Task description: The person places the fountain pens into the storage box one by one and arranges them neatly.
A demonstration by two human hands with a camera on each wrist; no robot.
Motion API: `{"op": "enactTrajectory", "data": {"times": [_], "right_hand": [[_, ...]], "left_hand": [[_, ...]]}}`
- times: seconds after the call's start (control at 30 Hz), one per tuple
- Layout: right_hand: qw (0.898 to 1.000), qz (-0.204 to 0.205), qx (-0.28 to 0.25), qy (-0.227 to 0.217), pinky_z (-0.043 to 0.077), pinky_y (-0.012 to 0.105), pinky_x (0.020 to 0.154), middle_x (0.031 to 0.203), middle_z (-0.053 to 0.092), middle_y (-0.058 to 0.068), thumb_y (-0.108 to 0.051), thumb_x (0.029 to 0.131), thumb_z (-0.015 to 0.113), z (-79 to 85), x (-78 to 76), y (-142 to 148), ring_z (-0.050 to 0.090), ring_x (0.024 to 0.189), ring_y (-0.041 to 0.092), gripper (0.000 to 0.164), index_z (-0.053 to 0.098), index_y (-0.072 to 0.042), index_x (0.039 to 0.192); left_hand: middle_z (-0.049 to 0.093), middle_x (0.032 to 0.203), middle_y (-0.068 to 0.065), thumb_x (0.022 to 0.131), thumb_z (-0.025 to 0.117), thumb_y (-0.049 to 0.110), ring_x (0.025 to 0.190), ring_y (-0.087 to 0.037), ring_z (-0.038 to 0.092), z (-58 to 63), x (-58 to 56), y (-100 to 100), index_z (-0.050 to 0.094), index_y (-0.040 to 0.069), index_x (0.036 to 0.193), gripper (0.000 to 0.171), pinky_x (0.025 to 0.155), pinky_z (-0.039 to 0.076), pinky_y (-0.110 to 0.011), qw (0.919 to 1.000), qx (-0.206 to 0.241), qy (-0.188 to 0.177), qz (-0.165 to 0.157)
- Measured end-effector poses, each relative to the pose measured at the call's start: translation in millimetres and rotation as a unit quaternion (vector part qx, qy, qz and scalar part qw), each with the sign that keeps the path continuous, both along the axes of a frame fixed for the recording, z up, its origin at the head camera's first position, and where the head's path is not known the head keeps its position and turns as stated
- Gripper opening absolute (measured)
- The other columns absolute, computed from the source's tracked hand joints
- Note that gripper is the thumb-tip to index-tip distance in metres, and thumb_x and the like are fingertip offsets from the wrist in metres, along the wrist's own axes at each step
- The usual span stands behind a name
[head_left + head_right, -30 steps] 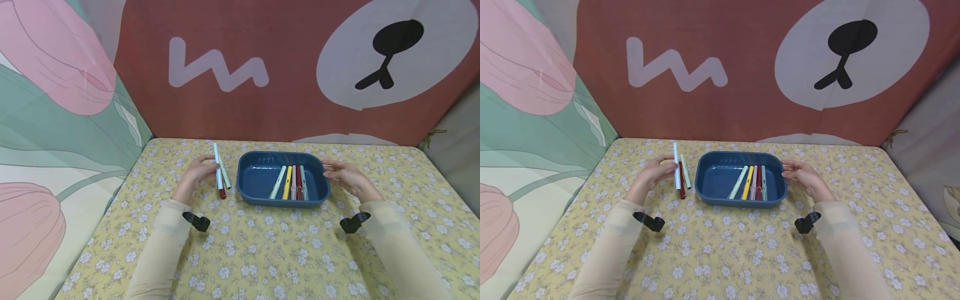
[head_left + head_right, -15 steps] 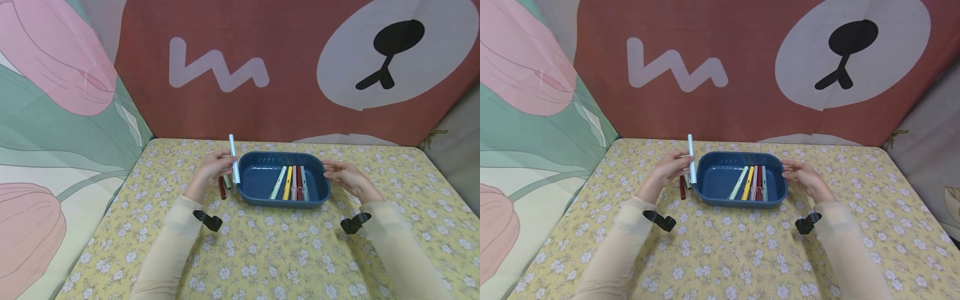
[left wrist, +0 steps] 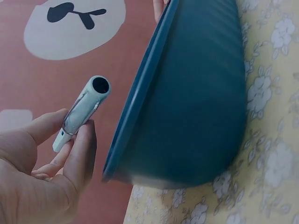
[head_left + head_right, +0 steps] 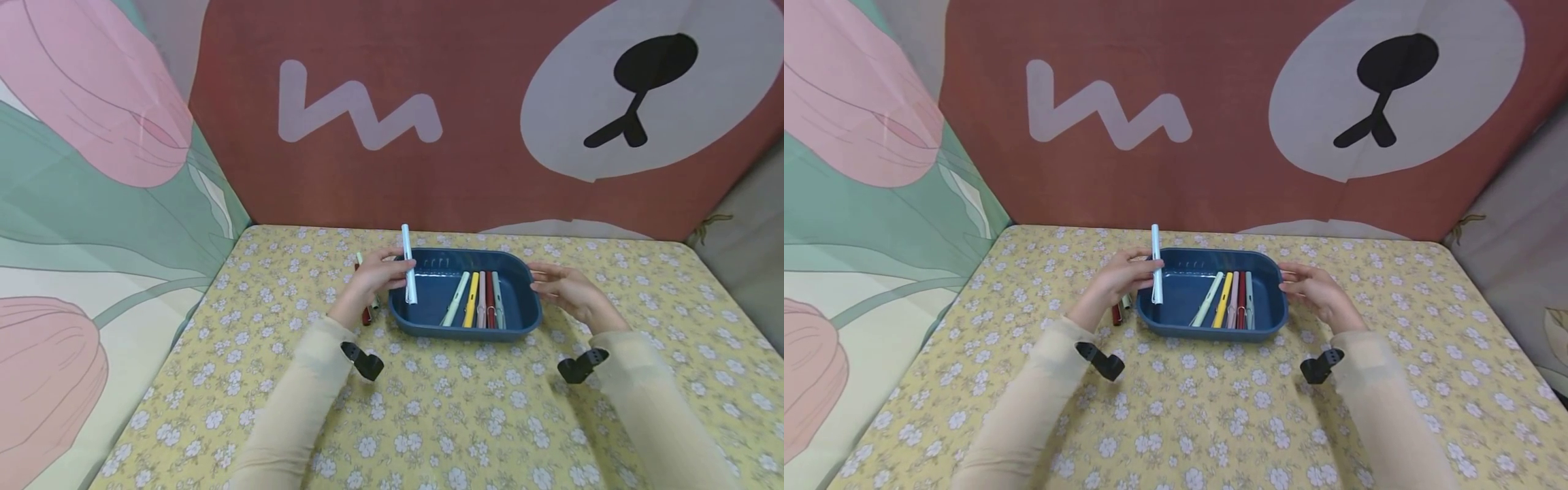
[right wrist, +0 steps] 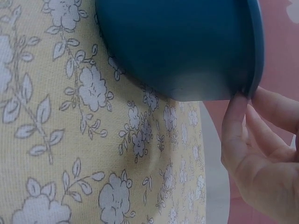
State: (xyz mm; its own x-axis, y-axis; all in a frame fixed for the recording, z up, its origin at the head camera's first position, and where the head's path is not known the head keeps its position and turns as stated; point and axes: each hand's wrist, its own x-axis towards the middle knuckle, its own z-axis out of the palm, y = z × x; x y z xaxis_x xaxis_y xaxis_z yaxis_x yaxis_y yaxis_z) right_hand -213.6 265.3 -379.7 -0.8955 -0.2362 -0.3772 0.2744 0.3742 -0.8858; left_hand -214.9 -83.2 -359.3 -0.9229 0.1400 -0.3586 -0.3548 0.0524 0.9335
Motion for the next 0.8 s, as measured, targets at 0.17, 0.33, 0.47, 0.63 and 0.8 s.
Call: {"op": "enactTrajectory", "data": {"times": [0.17, 0.33, 0.47, 0.63, 0.8], "right_hand": [[1.000, 0.000, 0.003, 0.001, 0.049, 0.009, 0.085, 0.159, 0.011, 0.022, -0.016, 0.100, 0.050, -1.0, -0.3, 0, 0.049, 0.090, -0.017, 0.065, 0.014, -0.006, 0.154], [1.000, 0.002, 0.002, 0.000, 0.049, 0.008, 0.084, 0.158, 0.011, 0.024, -0.017, 0.100, 0.050, -0.9, -0.6, 1, 0.049, 0.090, -0.018, 0.066, 0.014, -0.005, 0.153], [1.000, 0.002, -0.002, 0.000, 0.049, 0.008, 0.084, 0.158, 0.012, 0.025, -0.018, 0.100, 0.051, -0.3, -0.4, 1, 0.050, 0.089, -0.018, 0.066, 0.014, -0.005, 0.153], [1.000, 0.000, -0.006, 0.000, 0.050, 0.008, 0.083, 0.157, 0.013, 0.026, -0.017, 0.100, 0.051, 0.1, 0.0, 0, 0.051, 0.089, -0.018, 0.066, 0.014, -0.004, 0.153], [1.000, -0.003, -0.008, -0.002, 0.050, 0.008, 0.083, 0.158, 0.013, 0.024, -0.018, 0.099, 0.051, -0.1, 0.1, 0, 0.052, 0.090, -0.018, 0.067, 0.014, -0.005, 0.153]], "left_hand": [[0.062, 0.122, -0.020, 0.089, 0.067, 0.011, 0.111, -0.031, 0.064, -2.6, -0.3, 8, 0.045, 0.010, 0.141, 0.057, 0.099, 0.053, -0.040, 0.9999, -0.007, -0.011, -0.001], [0.060, 0.128, -0.020, 0.090, 0.066, 0.011, 0.113, -0.033, 0.063, -4.9, -0.8, 14, 0.041, 0.008, 0.143, 0.058, 0.098, 0.054, -0.039, 0.9998, -0.012, -0.010, -0.015], [0.059, 0.131, -0.019, 0.091, 0.065, 0.011, 0.114, -0.032, 0.062, -6.8, -0.6, 20, 0.041, 0.008, 0.143, 0.058, 0.098, 0.054, -0.040, 0.9996, -0.018, -0.006, -0.022], [0.059, 0.132, -0.018, 0.091, 0.066, 0.013, 0.113, -0.030, 0.063, -8.7, -0.4, 28, 0.044, 0.008, 0.142, 0.056, 0.098, 0.054, -0.040, 0.9986, -0.042, 0.004, -0.032], [0.061, 0.129, -0.017, 0.090, 0.066, 0.010, 0.111, -0.029, 0.064, -10.7, -1.5, 34, 0.046, 0.008, 0.141, 0.054, 0.097, 0.055, -0.041, 0.9971, -0.063, 0.005, -0.041]]}}
